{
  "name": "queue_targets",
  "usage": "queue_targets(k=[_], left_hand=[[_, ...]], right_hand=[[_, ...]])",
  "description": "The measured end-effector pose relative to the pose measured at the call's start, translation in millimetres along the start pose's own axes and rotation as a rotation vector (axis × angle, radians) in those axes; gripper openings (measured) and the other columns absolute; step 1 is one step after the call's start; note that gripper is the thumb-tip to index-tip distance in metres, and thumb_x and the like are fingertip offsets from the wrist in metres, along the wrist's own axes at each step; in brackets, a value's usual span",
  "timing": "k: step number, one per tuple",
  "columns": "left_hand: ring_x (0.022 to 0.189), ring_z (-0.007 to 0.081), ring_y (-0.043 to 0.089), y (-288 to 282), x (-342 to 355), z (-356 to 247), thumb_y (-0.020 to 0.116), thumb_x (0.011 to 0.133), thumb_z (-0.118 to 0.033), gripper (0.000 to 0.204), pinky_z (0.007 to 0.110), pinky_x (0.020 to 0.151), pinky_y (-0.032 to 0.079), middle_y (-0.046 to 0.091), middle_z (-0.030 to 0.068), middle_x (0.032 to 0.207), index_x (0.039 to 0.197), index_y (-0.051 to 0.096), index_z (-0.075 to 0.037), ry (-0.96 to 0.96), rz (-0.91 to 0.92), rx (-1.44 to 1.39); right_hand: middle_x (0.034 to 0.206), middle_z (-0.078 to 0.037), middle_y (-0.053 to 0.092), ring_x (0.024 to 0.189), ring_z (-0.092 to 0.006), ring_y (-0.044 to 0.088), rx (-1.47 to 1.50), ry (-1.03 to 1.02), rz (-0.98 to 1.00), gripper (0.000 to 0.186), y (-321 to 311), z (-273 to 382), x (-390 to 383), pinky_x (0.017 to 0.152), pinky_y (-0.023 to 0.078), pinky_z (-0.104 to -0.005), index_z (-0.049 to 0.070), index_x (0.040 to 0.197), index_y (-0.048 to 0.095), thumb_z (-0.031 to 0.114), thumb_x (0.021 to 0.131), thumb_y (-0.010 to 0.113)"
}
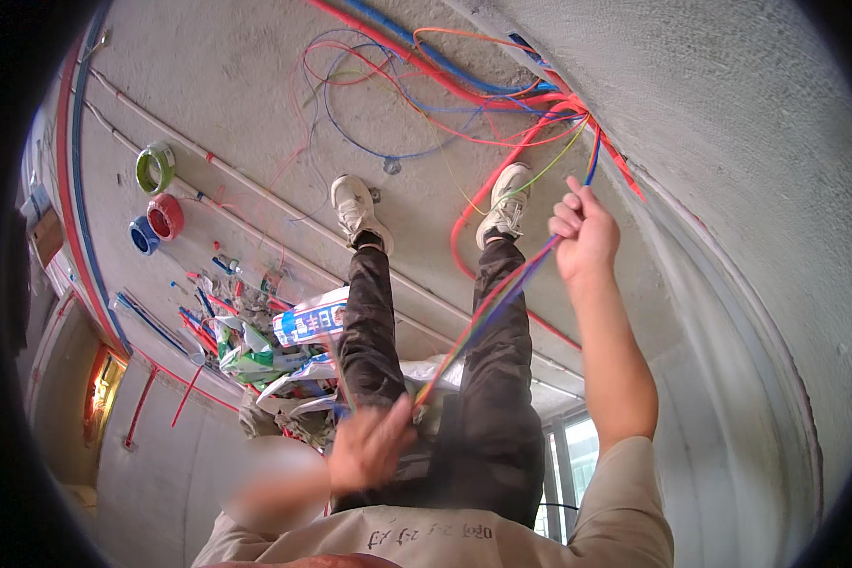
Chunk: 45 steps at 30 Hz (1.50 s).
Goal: The person organizes and routes multiple colored electrical wires into a ceiling junction box, then walks to a balcony area to pick up red and blue wire spools. The person continues handling the wires and spools while moving around the construction site.
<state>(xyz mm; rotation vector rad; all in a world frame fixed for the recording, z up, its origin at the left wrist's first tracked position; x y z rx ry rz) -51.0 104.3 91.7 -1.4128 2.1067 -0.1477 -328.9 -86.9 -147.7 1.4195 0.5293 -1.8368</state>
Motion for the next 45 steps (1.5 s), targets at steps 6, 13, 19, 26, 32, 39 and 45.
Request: queue_targets(k=[6, 13, 19, 26, 32, 39, 45], left_hand=[[0.058, 0.0231, 0.054, -29, -78, -25, 0.076, 0.068, -0.008, 0.073, 0.038, 0.051, 0.043, 0.059, 0.0089, 0.078, 0.136, 0.057, 0.007, -0.136, 0.162, 0.049], [0.064, 0.0242, 0.055, 8, -5, 20, 0.064, 0.068, 0.001, 0.073, 0.039, 0.057, 0.044, 0.056, 0.0069, 0.078, 0.14, 0.055, 0.004, -0.057, 0.0, 0.046], [0.059, 0.0213, 0.054, 5, -47, 7, 0.068, 0.075, -0.002, 0.065, 0.035, 0.053, 0.044, 0.055, 0.0034, 0.074, 0.138, 0.057, 0.002, -0.002, -0.01, 0.083], [0.061, 0.0231, 0.057, 2, -75, 28, 0.071, 0.082, -0.001, 0.067, 0.037, 0.054, 0.046, 0.057, 0.0046, 0.076, 0.146, 0.053, -0.002, -0.144, 0.083, 0.1], [0.074, 0.0284, 0.06, 20, -4, 46, 0.063, 0.078, 0.0, 0.064, 0.041, 0.068, 0.049, 0.063, 0.01, 0.089, 0.141, 0.055, 0.0, -0.095, 0.045, 0.049], [0.064, 0.0284, 0.058, -15, -45, -9, 0.075, 0.079, -0.003, 0.058, 0.041, 0.058, 0.045, 0.06, 0.0111, 0.078, 0.134, 0.058, 0.006, -0.142, 0.016, 0.072], [0.059, 0.0258, 0.056, -43, -141, 25, 0.076, 0.077, -0.012, 0.061, 0.041, 0.054, 0.042, 0.056, 0.0072, 0.073, 0.132, 0.057, 0.005, -0.327, 0.257, 0.367]], right_hand=[[0.072, 0.004, 0.041, 0.052, -0.0057, 0.03, -0.101, -0.057, -0.029, 0.023, -26, 31, 62, 0.044, 0.023, -0.0239, -0.001, 0.118, 0.054, 0.017, 0.108, 0.047], [0.071, 0.002, 0.038, 0.052, -0.0102, 0.032, -0.122, -0.232, -0.031, 0.026, -26, 24, 152, 0.047, 0.025, -0.0265, 0.012, 0.079, 0.042, 0.01, 0.103, 0.052], [0.075, 0.0, 0.045, 0.055, -0.0088, 0.035, -0.126, -0.153, -0.082, 0.012, -7, 29, 11, 0.049, 0.028, -0.0258, 0.004, 0.102, 0.054, 0.013, 0.102, 0.062], [0.072, -0.001, 0.048, 0.051, -0.0095, 0.036, -0.247, -0.179, -0.195, 0.019, -10, 35, 57, 0.045, 0.026, -0.0276, 0.007, 0.084, 0.049, 0.007, 0.098, 0.063], [0.068, 0.001, 0.043, 0.05, -0.0104, 0.036, -0.135, -0.259, -0.103, 0.024, -39, 37, 168, 0.045, 0.029, -0.0281, 0.009, 0.081, 0.046, 0.011, 0.102, 0.058], [0.075, 0.002, 0.045, 0.054, -0.0075, 0.036, -0.19, -0.134, -0.071, 0.013, -3, 11, 5, 0.047, 0.029, -0.0266, 0.004, 0.105, 0.055, 0.016, 0.103, 0.06], [0.072, 0.003, 0.041, 0.051, -0.0067, 0.031, -0.265, -0.175, -0.131, 0.024, -14, 52, 26, 0.045, 0.023, -0.026, -0.002, 0.119, 0.059, 0.008, 0.098, 0.063]])
Point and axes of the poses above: each hand's wrist, its own x-axis towards the middle knuckle, its own y-axis out of the palm, z = x × y, the point moved 6 cm from there along x, towards the middle knuckle
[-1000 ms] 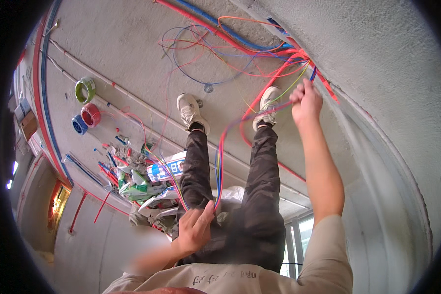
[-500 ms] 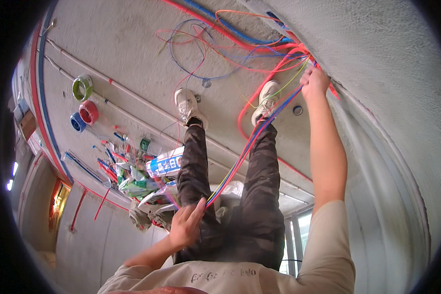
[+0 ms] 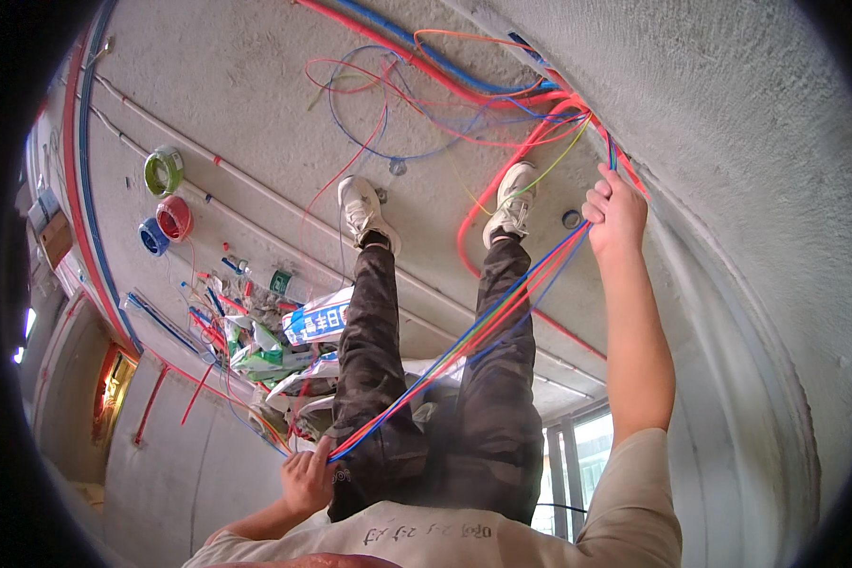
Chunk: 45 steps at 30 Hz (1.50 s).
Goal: The person organizes and routes multiple colored electrical wires into a ceiling junction box, then walks to a balcony area to pick up red and blue wire spools. The person continues handling the wires and spools while moving around the construction site.
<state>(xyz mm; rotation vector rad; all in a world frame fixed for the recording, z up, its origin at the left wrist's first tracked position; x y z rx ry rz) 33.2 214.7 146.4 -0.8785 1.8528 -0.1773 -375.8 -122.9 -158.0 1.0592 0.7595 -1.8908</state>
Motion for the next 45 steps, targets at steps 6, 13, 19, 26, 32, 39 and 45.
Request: queue_targets(k=[6, 13, 19, 26, 32, 39, 45], left_hand=[[0.066, 0.0293, 0.058, 7, 30, -11, 0.074, 0.079, -0.004, 0.056, 0.041, 0.061, 0.045, 0.059, 0.0112, 0.078, 0.132, 0.057, 0.008, -0.007, -0.082, -0.047], [0.063, 0.0248, 0.055, 18, 19, -38, 0.074, 0.077, -0.003, 0.068, 0.041, 0.057, 0.043, 0.054, 0.0061, 0.073, 0.142, 0.053, 0.001, 0.076, -0.121, -0.176], [0.067, 0.0256, 0.055, 27, 38, -38, 0.073, 0.081, -0.004, 0.068, 0.039, 0.06, 0.042, 0.055, 0.0069, 0.078, 0.145, 0.053, -0.004, 0.115, -0.096, -0.217], [0.068, 0.0262, 0.056, 31, 115, -38, 0.068, 0.08, 0.0, 0.058, 0.04, 0.062, 0.043, 0.055, 0.0078, 0.078, 0.137, 0.06, -0.001, 0.156, -0.201, -0.27], [0.068, 0.0248, 0.056, 12, 99, -48, 0.07, 0.078, 0.0, 0.057, 0.039, 0.061, 0.044, 0.058, 0.0068, 0.08, 0.135, 0.06, -0.001, 0.168, -0.267, -0.229], [0.069, 0.0272, 0.057, 13, 24, 2, 0.069, 0.078, 0.001, 0.065, 0.041, 0.062, 0.043, 0.06, 0.0072, 0.082, 0.141, 0.055, -0.004, 0.062, -0.114, -0.048], [0.068, 0.0251, 0.055, 21, 64, -18, 0.069, 0.079, 0.0, 0.062, 0.04, 0.064, 0.042, 0.057, 0.0054, 0.08, 0.139, 0.058, -0.005, 0.062, -0.195, -0.095]], right_hand=[[0.071, 0.002, 0.042, 0.051, -0.0091, 0.032, 0.175, 0.036, 0.054, 0.014, 2, -49, 147, 0.045, 0.024, -0.0273, 0.007, 0.091, 0.049, 0.008, 0.1, 0.059], [0.073, 0.001, 0.048, 0.054, -0.0091, 0.039, 0.058, -0.126, 0.011, 0.019, 19, -36, 21, 0.047, 0.03, -0.027, 0.009, 0.089, 0.049, 0.016, 0.106, 0.054], [0.066, 0.003, 0.044, 0.05, -0.0079, 0.038, -0.244, -0.257, -0.063, 0.023, 5, -6, 28, 0.044, 0.029, -0.0275, 0.011, 0.079, 0.05, 0.01, 0.102, 0.052], [0.066, 0.003, 0.043, 0.052, -0.0086, 0.042, 0.06, -0.361, -0.029, 0.022, 10, -28, 133, 0.044, 0.029, -0.0279, 0.011, 0.076, 0.048, 0.008, 0.097, 0.051], [0.079, 0.0, 0.05, 0.054, -0.0079, 0.036, 0.189, -0.05, 0.065, 0.013, 31, -30, 14, 0.044, 0.026, -0.0271, 0.008, 0.093, 0.052, 0.011, 0.102, 0.059], [0.076, 0.002, 0.048, 0.052, -0.0059, 0.033, -0.008, 0.015, -0.007, 0.013, 18, -6, 19, 0.043, 0.022, -0.0247, 0.002, 0.11, 0.056, 0.012, 0.102, 0.058], [0.07, 0.004, 0.04, 0.051, -0.0067, 0.032, 0.058, -0.053, -0.064, 0.017, 12, -15, 122, 0.044, 0.023, -0.0254, 0.009, 0.086, 0.049, 0.006, 0.103, 0.049]])
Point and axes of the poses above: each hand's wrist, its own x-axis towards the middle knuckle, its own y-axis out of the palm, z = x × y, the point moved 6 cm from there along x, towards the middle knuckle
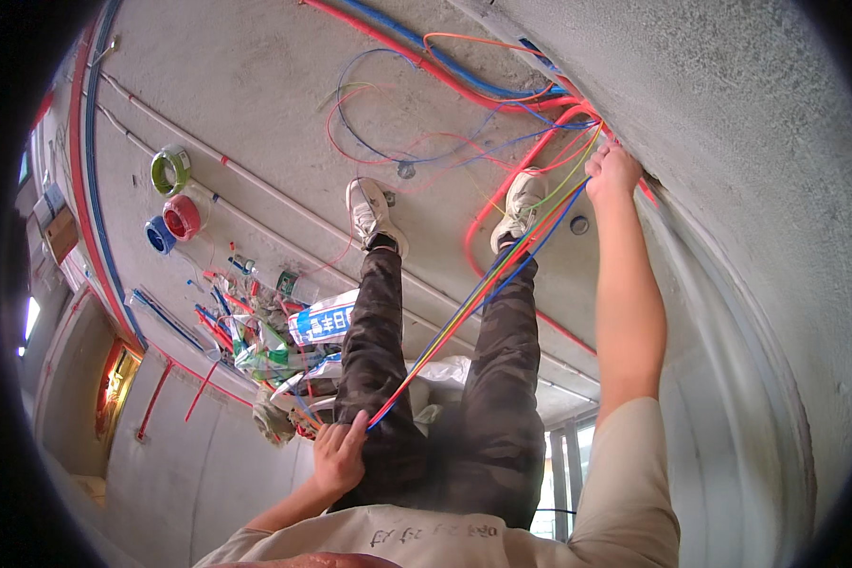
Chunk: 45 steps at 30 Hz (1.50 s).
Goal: The person organizes and routes multiple colored electrical wires into a ceiling junction box, then walks to a balcony area to pick up red and blue wire spools. The person continues handling the wires and spools while moving around the construction site.
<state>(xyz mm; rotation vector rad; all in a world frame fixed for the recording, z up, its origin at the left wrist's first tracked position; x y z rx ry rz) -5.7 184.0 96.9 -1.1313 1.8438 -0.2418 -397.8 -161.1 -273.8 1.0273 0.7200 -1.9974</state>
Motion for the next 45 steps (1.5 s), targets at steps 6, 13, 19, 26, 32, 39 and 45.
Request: queue_targets(k=[6, 13, 19, 26, 32, 39, 45], left_hand=[[0.065, 0.024, 0.053, 0, 12, -18, 0.073, 0.08, -0.002, 0.057, 0.039, 0.061, 0.041, 0.055, 0.0046, 0.077, 0.136, 0.061, -0.004, 0.014, -0.097, -0.07], [0.067, 0.0294, 0.056, -23, -34, 57, 0.072, 0.08, -0.004, 0.063, 0.042, 0.063, 0.043, 0.056, 0.0085, 0.079, 0.141, 0.055, -0.004, -0.071, 0.059, 0.127], [0.067, 0.0275, 0.055, -13, -27, 73, 0.064, 0.074, 0.003, 0.065, 0.041, 0.063, 0.044, 0.052, 0.0075, 0.075, 0.139, 0.056, -0.002, -0.047, 0.035, 0.112], [0.061, 0.0252, 0.052, -10, -42, 39, 0.068, 0.075, 0.0, 0.063, 0.041, 0.059, 0.041, 0.049, 0.0045, 0.07, 0.137, 0.059, -0.004, 0.044, 0.092, -0.039], [0.063, 0.0256, 0.052, -11, -32, 31, 0.071, 0.074, 0.001, 0.063, 0.041, 0.061, 0.042, 0.05, 0.0049, 0.072, 0.136, 0.059, -0.002, 0.024, 0.092, -0.098], [0.066, 0.0275, 0.053, 5, -17, 25, 0.074, 0.077, 0.0, 0.06, 0.041, 0.063, 0.042, 0.053, 0.0074, 0.075, 0.136, 0.059, -0.001, -0.003, 0.075, -0.133], [0.062, 0.028, 0.054, -12, -32, 18, 0.078, 0.075, -0.005, 0.068, 0.042, 0.06, 0.042, 0.054, 0.0078, 0.074, 0.138, 0.054, 0.003, 0.053, 0.09, -0.117]], right_hand=[[0.073, 0.0, 0.045, 0.055, -0.0076, 0.036, 0.046, 0.006, 0.138, 0.019, 30, -7, -98, 0.045, 0.025, -0.0264, 0.008, 0.086, 0.048, 0.011, 0.1, 0.061], [0.072, 0.003, 0.046, 0.049, -0.0058, 0.033, 0.012, 0.119, 0.076, 0.021, -17, 21, -119, 0.043, 0.021, -0.0245, 0.009, 0.085, 0.047, 0.01, 0.1, 0.062], [0.071, 0.002, 0.047, 0.048, -0.0063, 0.034, -0.034, 0.095, 0.157, 0.021, 7, 1, -38, 0.043, 0.022, -0.0253, 0.01, 0.084, 0.047, 0.011, 0.101, 0.06], [0.074, 0.0, 0.049, 0.052, -0.0086, 0.038, 0.026, 0.008, 0.1, 0.015, 3, -23, -68, 0.045, 0.028, -0.0275, 0.009, 0.091, 0.052, 0.015, 0.104, 0.055], [0.067, -0.001, 0.051, 0.047, -0.0083, 0.04, -0.516, -0.196, -0.03, 0.016, -13, 28, -105, 0.04, 0.029, -0.0269, 0.006, 0.088, 0.057, 0.014, 0.102, 0.055], [0.057, 0.002, 0.043, 0.04, -0.0088, 0.037, -0.346, -0.209, -0.106, 0.017, 0, 7, -43, 0.036, 0.026, -0.0283, 0.007, 0.083, 0.056, 0.012, 0.098, 0.054], [0.067, 0.001, 0.045, 0.05, -0.0076, 0.039, -0.135, -0.132, 0.032, 0.017, 8, -2, -76, 0.045, 0.03, -0.0273, 0.007, 0.085, 0.052, 0.012, 0.101, 0.055]])
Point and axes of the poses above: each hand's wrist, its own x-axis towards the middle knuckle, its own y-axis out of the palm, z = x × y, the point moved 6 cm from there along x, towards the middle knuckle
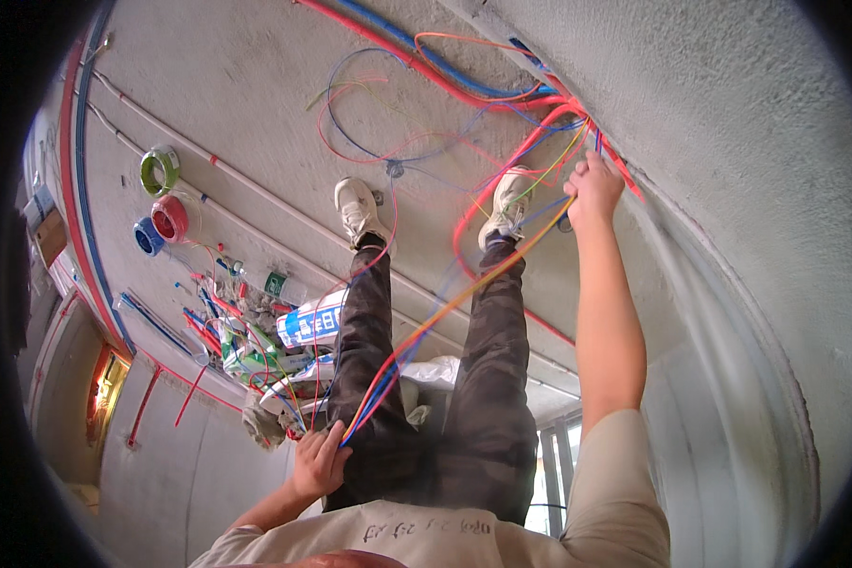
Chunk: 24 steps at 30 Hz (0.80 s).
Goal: The person organizes and routes multiple colored electrical wires into a ceiling junction box, then walks to a balcony area to pick up red and blue wire spools. The person continues handling the wires and spools while moving around the construction site.
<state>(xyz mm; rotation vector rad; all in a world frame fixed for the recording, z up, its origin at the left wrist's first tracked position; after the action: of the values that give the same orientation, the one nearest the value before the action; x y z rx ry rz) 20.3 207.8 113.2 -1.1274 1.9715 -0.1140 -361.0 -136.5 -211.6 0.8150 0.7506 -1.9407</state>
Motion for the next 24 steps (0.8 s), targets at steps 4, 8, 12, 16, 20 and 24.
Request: queue_targets(k=[4, 8, 12, 16, 20, 24], left_hand=[[0.06, 0.0284, 0.054, -5, -8, -15, 0.08, 0.073, -0.007, 0.072, 0.042, 0.055, 0.042, 0.054, 0.0086, 0.073, 0.138, 0.052, 0.007, 0.091, 0.021, -0.08], [0.06, 0.028, 0.055, 8, -5, -13, 0.078, 0.075, -0.005, 0.071, 0.042, 0.055, 0.043, 0.054, 0.0088, 0.073, 0.14, 0.053, 0.004, 0.04, 0.024, -0.085], [0.062, 0.028, 0.054, 19, -3, -13, 0.077, 0.076, -0.002, 0.069, 0.042, 0.057, 0.042, 0.053, 0.0082, 0.073, 0.141, 0.053, 0.001, 0.015, 0.021, -0.099], [0.064, 0.0281, 0.053, 16, 1, -16, 0.077, 0.077, -0.001, 0.068, 0.042, 0.06, 0.042, 0.053, 0.008, 0.075, 0.141, 0.055, 0.0, 0.01, 0.01, -0.102], [0.065, 0.0277, 0.052, 19, 7, -19, 0.076, 0.077, -0.001, 0.067, 0.042, 0.062, 0.041, 0.053, 0.0074, 0.075, 0.141, 0.055, -0.001, 0.014, -0.025, -0.109], [0.065, 0.0271, 0.052, 18, 7, -21, 0.076, 0.077, 0.0, 0.066, 0.041, 0.062, 0.041, 0.053, 0.0073, 0.075, 0.14, 0.055, 0.0, 0.002, -0.042, -0.101]], right_hand=[[0.078, -0.001, 0.051, 0.055, -0.0078, 0.039, -0.019, 0.036, 0.055, 0.019, -13, 17, -32, 0.048, 0.03, -0.0265, 0.007, 0.089, 0.052, 0.015, 0.106, 0.052], [0.079, -0.002, 0.052, 0.054, -0.0081, 0.038, -0.075, 0.042, 0.06, 0.018, -18, 23, -41, 0.047, 0.031, -0.0266, 0.006, 0.094, 0.054, 0.017, 0.107, 0.051], [0.075, -0.002, 0.051, 0.052, -0.0086, 0.04, -0.085, 0.084, 0.052, 0.017, -17, 25, -35, 0.047, 0.032, -0.027, 0.005, 0.097, 0.056, 0.018, 0.106, 0.052], [0.068, -0.004, 0.053, 0.051, -0.0113, 0.047, -0.404, -0.039, -0.091, 0.024, -15, 32, -26, 0.048, 0.037, -0.0299, 0.001, 0.088, 0.059, 0.02, 0.103, 0.055], [0.064, -0.008, 0.056, 0.051, -0.0141, 0.048, -0.611, -0.228, -0.184, 0.031, -21, 26, -5, 0.051, 0.04, -0.0335, -0.004, 0.078, 0.063, 0.018, 0.099, 0.056], [0.061, -0.002, 0.05, 0.045, -0.0112, 0.041, -0.616, -0.261, -0.191, 0.026, -25, 19, -4, 0.043, 0.032, -0.0315, -0.003, 0.102, 0.07, 0.018, 0.097, 0.055]])
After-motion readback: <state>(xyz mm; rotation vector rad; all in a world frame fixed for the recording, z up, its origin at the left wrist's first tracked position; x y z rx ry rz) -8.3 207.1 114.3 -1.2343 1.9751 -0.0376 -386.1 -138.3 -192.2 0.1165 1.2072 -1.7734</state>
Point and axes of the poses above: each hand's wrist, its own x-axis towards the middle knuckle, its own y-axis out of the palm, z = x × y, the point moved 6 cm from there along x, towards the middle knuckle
